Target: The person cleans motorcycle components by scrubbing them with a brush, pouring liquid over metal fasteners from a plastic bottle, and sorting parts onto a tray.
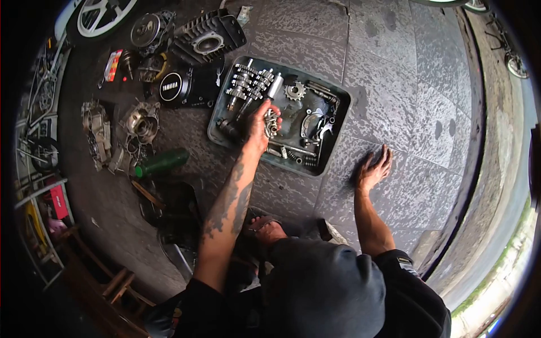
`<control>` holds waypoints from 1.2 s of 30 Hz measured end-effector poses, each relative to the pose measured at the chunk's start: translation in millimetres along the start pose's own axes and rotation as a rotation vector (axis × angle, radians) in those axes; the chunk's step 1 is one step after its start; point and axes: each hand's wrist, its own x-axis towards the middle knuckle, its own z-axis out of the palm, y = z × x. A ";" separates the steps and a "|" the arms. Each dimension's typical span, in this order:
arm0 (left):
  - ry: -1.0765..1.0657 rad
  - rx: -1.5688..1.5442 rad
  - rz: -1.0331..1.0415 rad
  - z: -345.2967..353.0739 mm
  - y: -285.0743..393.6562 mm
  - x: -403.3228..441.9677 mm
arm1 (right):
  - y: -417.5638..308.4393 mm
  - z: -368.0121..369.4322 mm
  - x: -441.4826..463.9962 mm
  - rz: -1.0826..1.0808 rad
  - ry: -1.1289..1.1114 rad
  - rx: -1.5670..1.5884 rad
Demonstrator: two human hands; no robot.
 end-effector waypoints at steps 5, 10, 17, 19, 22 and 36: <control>0.078 1.153 0.915 20.5 -17.9 10.8 | -0.5 0.4 3.1 -0.036 -0.030 -0.036; 0.051 1.615 1.025 25.1 -33.9 2.4 | -1.5 0.3 4.8 -0.032 -0.061 -0.053; -0.009 1.357 0.973 23.3 -17.2 -9.0 | -1.5 -0.4 3.9 -0.036 -0.071 -0.063; -0.008 1.271 0.960 23.5 -8.1 -19.2 | -1.7 -1.4 4.2 -0.025 -0.077 -0.069; 0.038 1.237 0.954 22.1 -3.9 -29.1 | -1.9 -0.8 4.2 -0.014 -0.071 -0.050; 0.082 1.745 0.923 25.0 -21.5 -37.7 | -0.9 -0.4 3.9 -0.022 -0.067 -0.069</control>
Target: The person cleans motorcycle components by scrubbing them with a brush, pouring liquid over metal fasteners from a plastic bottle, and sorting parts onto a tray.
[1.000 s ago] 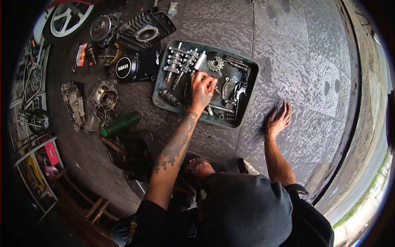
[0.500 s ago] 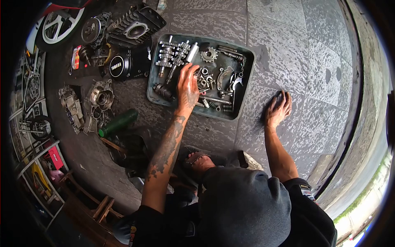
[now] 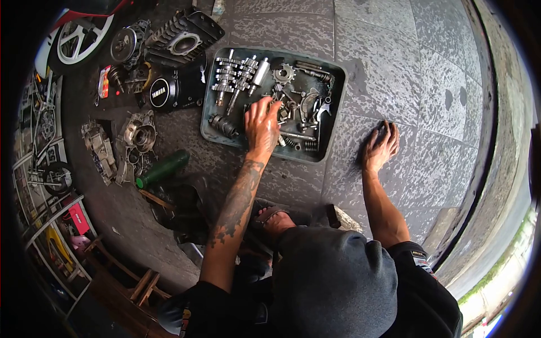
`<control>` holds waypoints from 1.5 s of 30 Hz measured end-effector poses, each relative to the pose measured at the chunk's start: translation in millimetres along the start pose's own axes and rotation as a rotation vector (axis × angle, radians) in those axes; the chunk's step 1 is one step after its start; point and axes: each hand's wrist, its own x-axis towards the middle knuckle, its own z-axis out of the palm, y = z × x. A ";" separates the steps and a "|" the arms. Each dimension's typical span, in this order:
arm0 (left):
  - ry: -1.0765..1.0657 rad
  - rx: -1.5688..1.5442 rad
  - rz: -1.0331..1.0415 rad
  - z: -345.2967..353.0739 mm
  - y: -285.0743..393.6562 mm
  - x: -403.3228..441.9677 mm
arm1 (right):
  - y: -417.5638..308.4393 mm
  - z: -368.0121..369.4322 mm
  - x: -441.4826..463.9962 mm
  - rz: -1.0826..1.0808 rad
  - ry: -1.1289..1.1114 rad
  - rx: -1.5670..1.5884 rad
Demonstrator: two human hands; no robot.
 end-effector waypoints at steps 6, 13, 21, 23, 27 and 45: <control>0.061 0.078 -0.030 -1.3 -8.2 -1.1 | -2.4 -0.9 0.2 -0.004 -0.003 0.007; -0.008 -0.046 0.105 5.8 4.2 0.2 | -1.7 -1.1 0.2 0.017 -0.019 -0.001; 0.044 0.108 0.072 4.1 -1.1 21.6 | 0.1 1.6 -0.7 0.005 -0.007 -0.002; 0.036 0.122 0.065 4.5 -3.2 24.4 | -0.9 0.6 -0.2 0.011 -0.013 -0.009; 0.152 -0.024 -0.044 -23.3 -6.2 21.9 | -1.0 -1.8 1.0 0.018 -0.011 0.001; -0.193 -0.308 -0.030 -308.5 -74.7 -209.0 | 27.1 26.4 -7.6 -0.146 0.068 -0.035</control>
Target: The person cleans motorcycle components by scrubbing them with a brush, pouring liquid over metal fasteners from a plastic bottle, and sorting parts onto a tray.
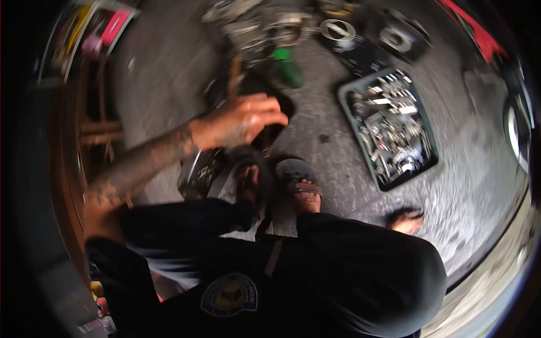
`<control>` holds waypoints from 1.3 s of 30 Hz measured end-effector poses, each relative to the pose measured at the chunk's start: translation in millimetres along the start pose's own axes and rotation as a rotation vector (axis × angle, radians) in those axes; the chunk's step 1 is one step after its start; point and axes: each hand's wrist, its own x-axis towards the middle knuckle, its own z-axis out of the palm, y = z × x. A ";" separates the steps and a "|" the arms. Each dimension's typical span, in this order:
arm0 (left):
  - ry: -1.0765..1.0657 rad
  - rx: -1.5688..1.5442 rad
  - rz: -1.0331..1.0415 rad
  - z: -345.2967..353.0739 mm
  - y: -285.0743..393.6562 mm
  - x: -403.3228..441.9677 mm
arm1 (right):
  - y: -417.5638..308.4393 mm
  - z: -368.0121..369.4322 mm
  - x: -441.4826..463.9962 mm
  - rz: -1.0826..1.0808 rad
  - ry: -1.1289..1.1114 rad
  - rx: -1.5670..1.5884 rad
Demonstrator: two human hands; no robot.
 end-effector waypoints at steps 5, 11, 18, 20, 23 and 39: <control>0.289 -0.251 -0.520 -57.6 -7.7 -147.5 | -17.6 -9.2 18.2 -0.180 -0.015 0.015; 0.826 -0.198 -0.908 29.0 -41.4 -311.4 | -150.6 -114.4 77.7 -0.815 -0.060 0.418; 1.144 -0.178 -1.064 201.5 -67.6 -366.1 | -440.5 -295.1 -14.4 -1.571 -1.181 0.523; 1.089 -0.068 -1.273 205.7 -60.2 -355.4 | -481.8 -306.9 -78.9 -1.829 -1.251 0.405; 1.096 -0.028 -1.328 218.3 -67.7 -350.1 | -502.7 -298.1 -181.0 -2.119 -1.368 0.457; 0.869 -0.085 -1.333 240.7 -94.6 -349.2 | -473.6 -139.5 -427.8 -2.266 -0.978 -0.091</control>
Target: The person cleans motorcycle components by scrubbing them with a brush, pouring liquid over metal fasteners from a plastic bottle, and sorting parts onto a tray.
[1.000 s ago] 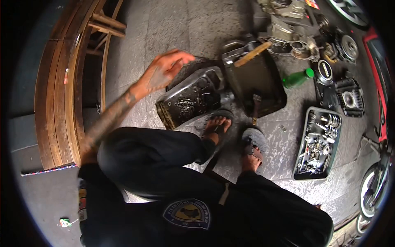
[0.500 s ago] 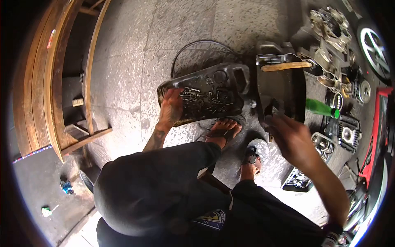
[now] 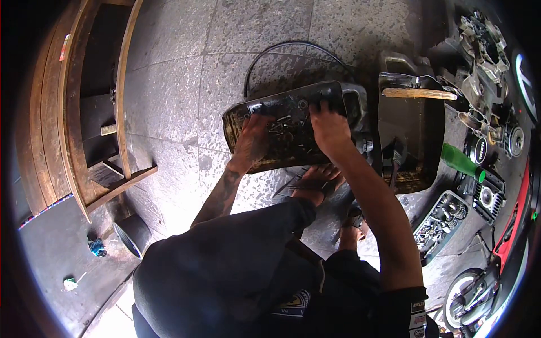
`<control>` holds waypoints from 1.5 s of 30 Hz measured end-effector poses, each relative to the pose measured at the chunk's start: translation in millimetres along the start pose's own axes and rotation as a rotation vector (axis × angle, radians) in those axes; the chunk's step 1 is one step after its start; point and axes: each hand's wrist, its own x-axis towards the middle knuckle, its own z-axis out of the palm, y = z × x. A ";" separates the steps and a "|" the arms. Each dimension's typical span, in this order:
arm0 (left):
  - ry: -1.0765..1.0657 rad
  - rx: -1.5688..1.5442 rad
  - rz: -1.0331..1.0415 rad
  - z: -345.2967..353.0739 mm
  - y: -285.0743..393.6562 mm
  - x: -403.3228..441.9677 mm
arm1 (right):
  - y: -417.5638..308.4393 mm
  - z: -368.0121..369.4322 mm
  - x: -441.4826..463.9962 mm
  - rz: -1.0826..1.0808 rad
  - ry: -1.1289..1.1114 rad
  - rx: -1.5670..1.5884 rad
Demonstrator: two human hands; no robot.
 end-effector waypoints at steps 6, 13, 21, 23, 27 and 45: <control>0.064 -0.168 -0.086 1.6 -17.2 -16.8 | -2.4 -7.5 -10.8 0.173 0.312 0.460; -0.162 0.034 -0.231 4.7 23.5 -27.8 | -11.9 14.8 -32.2 0.231 -0.036 0.288; -0.172 -0.129 -0.186 46.7 0.8 -29.8 | -38.7 18.0 -28.2 0.344 -0.116 0.444; -0.190 -0.340 -0.211 74.4 -25.8 -32.9 | -42.1 26.4 -24.3 0.363 -0.128 0.541; -0.221 -0.694 -0.322 77.2 -29.3 -40.8 | -36.5 31.4 -19.9 0.310 -0.118 0.547; -0.078 -2.143 -1.022 31.0 42.2 -21.8 | -48.9 7.0 -33.2 -0.126 -0.006 0.614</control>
